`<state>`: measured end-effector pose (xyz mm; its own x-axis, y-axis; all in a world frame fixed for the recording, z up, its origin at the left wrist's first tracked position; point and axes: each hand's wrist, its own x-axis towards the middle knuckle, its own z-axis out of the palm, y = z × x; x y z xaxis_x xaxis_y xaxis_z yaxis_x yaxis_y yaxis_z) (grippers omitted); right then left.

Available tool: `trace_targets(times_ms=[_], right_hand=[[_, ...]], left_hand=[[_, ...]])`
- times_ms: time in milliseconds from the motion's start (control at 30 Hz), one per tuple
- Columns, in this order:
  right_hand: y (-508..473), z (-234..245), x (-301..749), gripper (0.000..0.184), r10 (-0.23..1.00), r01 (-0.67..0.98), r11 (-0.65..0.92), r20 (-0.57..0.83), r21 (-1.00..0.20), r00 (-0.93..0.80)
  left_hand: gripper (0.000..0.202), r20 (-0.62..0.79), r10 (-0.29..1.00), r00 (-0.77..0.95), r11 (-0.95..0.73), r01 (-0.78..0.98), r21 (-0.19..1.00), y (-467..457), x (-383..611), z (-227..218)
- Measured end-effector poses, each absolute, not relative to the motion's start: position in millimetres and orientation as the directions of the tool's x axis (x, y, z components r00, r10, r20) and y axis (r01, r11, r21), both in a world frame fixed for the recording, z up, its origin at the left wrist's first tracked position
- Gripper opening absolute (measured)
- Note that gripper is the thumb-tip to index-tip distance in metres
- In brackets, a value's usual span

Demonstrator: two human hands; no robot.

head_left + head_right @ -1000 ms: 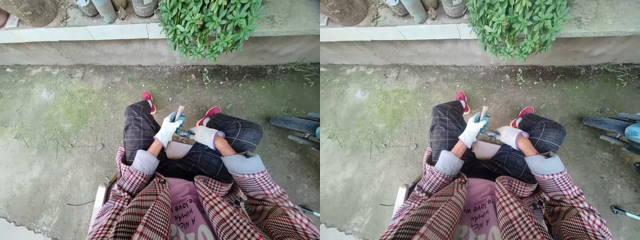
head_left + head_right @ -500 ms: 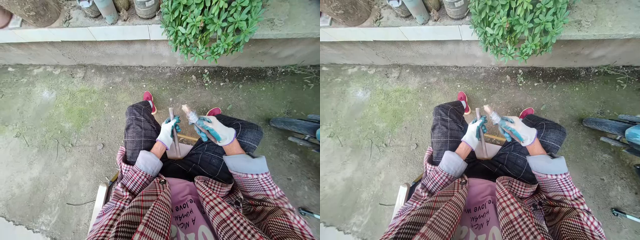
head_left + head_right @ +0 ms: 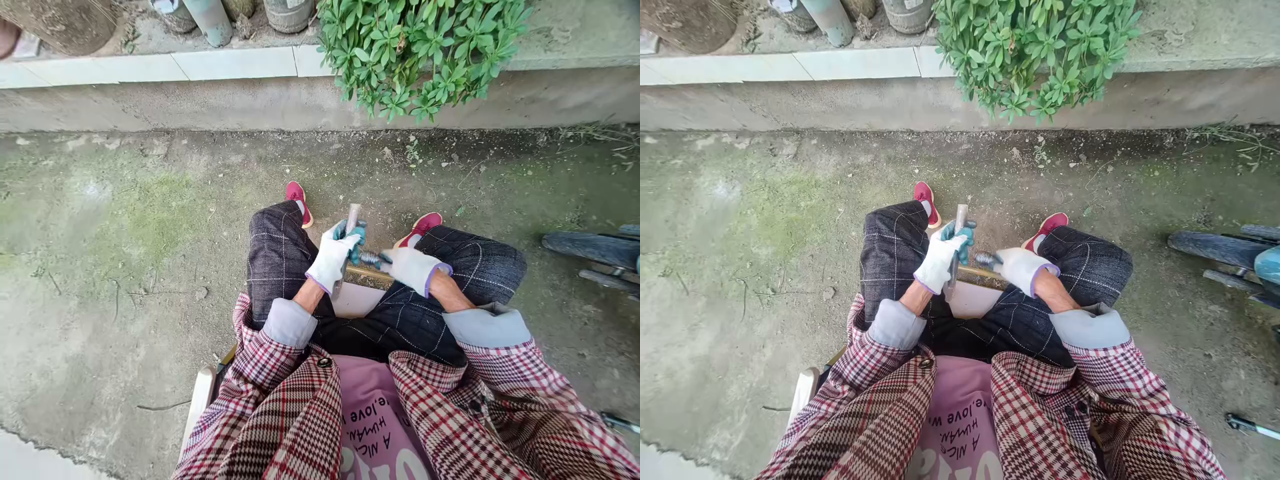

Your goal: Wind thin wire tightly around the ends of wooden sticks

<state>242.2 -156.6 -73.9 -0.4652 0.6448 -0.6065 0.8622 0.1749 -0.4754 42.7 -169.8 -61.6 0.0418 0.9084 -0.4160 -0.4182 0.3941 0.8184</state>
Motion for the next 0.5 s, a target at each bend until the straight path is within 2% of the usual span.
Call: trace_targets(times_ms=[67,133,200,233,333,433,500], right_hand=[[-149,-71,247,0.022,0.781,0.890,0.096,-0.521,-0.445,-0.344],[-146,-67,251,0.027,0.875,0.815,-0.068,-0.426,-0.575,-0.227],[-146,-62,253,0.036,0.904,0.577,-0.260,-0.405,-0.774,-0.137],[-148,-60,253,0.040,0.894,0.434,-0.333,-0.426,-0.837,-0.137],[-155,-53,251,0.049,0.849,0.161,-0.442,-0.470,-0.882,-0.241],[-161,-46,251,0.048,0.794,0.063,-0.491,-0.477,-0.869,-0.377],[-162,-44,255,0.047,0.749,0.061,-0.503,-0.470,-0.862,-0.468]], left_hand=[[0.040,-0.421,0.900,0.115,0.421,-0.483,0.768,-175,48,-54],[0.043,-0.441,0.881,0.170,0.451,-0.580,0.678,-179,52,-54],[0.042,-0.471,0.865,0.172,0.446,-0.693,0.566,-181,53,-60],[0.041,-0.494,0.854,0.162,0.437,-0.737,0.515,-182,54,-64],[0.036,-0.581,0.802,0.140,0.451,-0.779,0.436,-183,55,-81],[0.029,-0.653,0.744,0.141,0.534,-0.712,0.456,-184,61,-97],[0.021,-0.689,0.718,0.105,0.567,-0.662,0.490,-184,64,-106]])
